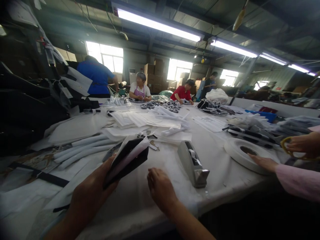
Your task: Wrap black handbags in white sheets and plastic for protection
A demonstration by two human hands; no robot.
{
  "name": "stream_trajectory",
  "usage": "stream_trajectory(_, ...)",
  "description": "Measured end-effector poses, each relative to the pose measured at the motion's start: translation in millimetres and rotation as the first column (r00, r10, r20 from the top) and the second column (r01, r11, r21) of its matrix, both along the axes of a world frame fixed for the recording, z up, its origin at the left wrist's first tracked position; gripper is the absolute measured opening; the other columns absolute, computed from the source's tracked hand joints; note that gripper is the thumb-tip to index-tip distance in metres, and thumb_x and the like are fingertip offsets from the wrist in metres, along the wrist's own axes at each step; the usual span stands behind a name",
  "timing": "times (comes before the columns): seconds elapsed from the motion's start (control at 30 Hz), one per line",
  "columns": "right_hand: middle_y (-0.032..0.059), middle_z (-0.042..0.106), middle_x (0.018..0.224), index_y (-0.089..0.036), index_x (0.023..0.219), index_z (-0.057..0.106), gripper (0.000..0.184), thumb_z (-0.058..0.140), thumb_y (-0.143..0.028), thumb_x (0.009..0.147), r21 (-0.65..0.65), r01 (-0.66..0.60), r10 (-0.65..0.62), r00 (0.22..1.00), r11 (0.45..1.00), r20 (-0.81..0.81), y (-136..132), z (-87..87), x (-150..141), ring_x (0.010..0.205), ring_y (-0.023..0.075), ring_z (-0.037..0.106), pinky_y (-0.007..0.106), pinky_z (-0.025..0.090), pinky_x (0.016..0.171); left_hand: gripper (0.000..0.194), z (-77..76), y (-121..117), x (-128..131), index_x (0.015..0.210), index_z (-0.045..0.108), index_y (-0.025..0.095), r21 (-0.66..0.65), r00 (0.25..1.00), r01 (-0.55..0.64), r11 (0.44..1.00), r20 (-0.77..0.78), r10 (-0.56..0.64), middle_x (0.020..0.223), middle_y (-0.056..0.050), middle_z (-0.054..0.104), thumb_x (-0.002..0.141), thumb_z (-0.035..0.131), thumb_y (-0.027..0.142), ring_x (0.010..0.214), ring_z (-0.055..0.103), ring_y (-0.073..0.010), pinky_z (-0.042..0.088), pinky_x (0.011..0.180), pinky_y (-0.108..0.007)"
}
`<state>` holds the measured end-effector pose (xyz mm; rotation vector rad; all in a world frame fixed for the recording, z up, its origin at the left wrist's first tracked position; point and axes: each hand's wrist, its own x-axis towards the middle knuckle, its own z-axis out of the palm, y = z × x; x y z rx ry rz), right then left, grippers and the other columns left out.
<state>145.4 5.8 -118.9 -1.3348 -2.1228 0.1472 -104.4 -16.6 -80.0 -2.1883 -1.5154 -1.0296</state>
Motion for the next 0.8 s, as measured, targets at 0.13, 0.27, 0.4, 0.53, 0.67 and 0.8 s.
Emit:
stream_trajectory(0.13, 0.0078, 0.069, 0.125, -0.023, 0.095, 0.069, 0.009, 0.063, -0.028, 0.091, -0.119, -0.163, 0.164, 0.987, 0.98, -0.001, -8, -16.7, -23, 0.12, 0.0274, 0.061, 0.043, 0.05, 0.102, 0.064, -2.2, -1, 4, 0.147, 0.037, 0.019, 0.012, 0.999, 0.038, 0.999, -0.039, -0.038, 0.137, -0.01, 0.061, 0.085, 0.05, 0.014, 0.118, 0.063, -0.0254, 0.055, 0.096, -0.035)
stream_trajectory(0.27, 0.0092, 0.063, 0.134, -0.024, 0.123, 0.064, 0.03, 0.054, -0.037, 0.098, -0.186, -0.157, 0.155, 0.988, 0.97, -0.026, -4, -13.2, -18, 0.126, 0.0266, 0.056, 0.044, 0.047, 0.106, 0.067, -6.0, -3, 7, 0.148, 0.036, 0.019, 0.001, 0.996, 0.075, 0.997, -0.049, -0.075, 0.14, -0.009, 0.058, 0.084, 0.049, 0.011, 0.123, 0.06, -0.025, 0.052, 0.101, -0.036)
stream_trajectory(0.4, 0.0117, 0.063, 0.133, -0.024, 0.124, 0.066, 0.037, 0.067, -0.035, 0.089, -0.213, -0.196, 0.204, 0.979, 0.957, 0.017, 20, -22.1, -13, 0.126, 0.0359, 0.054, 0.054, 0.042, 0.107, 0.068, -14.8, -3, 11, 0.15, 0.035, 0.018, 0.006, 0.992, 0.097, 0.995, -0.084, -0.096, 0.142, -0.009, 0.056, 0.084, 0.048, 0.01, 0.127, 0.056, -0.0251, 0.05, 0.105, -0.038)
stream_trajectory(0.53, 0.0067, 0.07, 0.123, -0.022, 0.112, 0.072, 0.028, 0.069, -0.027, 0.085, -0.22, -0.308, 0.322, 0.946, 0.926, 0.031, 44, -30.2, -6, 0.117, 0.0303, 0.062, 0.039, 0.05, 0.101, 0.07, -24.0, 0, 15, 0.151, 0.034, 0.019, 0.029, 0.98, 0.108, 0.994, -0.169, -0.102, 0.146, -0.007, 0.053, 0.084, 0.044, 0.006, 0.132, 0.052, -0.0247, 0.049, 0.105, -0.041)
stream_trajectory(0.67, 0.0108, 0.065, 0.131, -0.021, 0.124, 0.066, 0.035, 0.06, -0.031, 0.092, -0.167, -0.25, 0.256, 0.967, 0.954, 0.01, 24, -17.8, 4, 0.128, 0.0328, 0.054, 0.048, 0.044, 0.107, 0.068, -25.6, 4, 18, 0.151, 0.037, 0.018, 0.057, 0.971, 0.109, 0.992, -0.221, -0.094, 0.145, -0.006, 0.054, 0.084, 0.042, 0.005, 0.131, 0.053, -0.0228, 0.049, 0.106, -0.039)
stream_trajectory(0.8, 0.0053, 0.064, 0.133, -0.029, 0.128, 0.064, 0.04, 0.066, -0.031, 0.088, -0.173, -0.185, 0.201, 0.977, 0.967, 0.078, -4, -19.3, -4, 0.127, 0.0305, 0.054, 0.048, 0.042, 0.11, 0.057, -26.7, 5, 23, 0.146, 0.044, 0.017, 0.112, 0.971, 0.101, 0.989, -0.228, -0.073, 0.14, -0.007, 0.059, 0.09, 0.039, 0.007, 0.127, 0.058, -0.0239, 0.052, 0.102, -0.04)
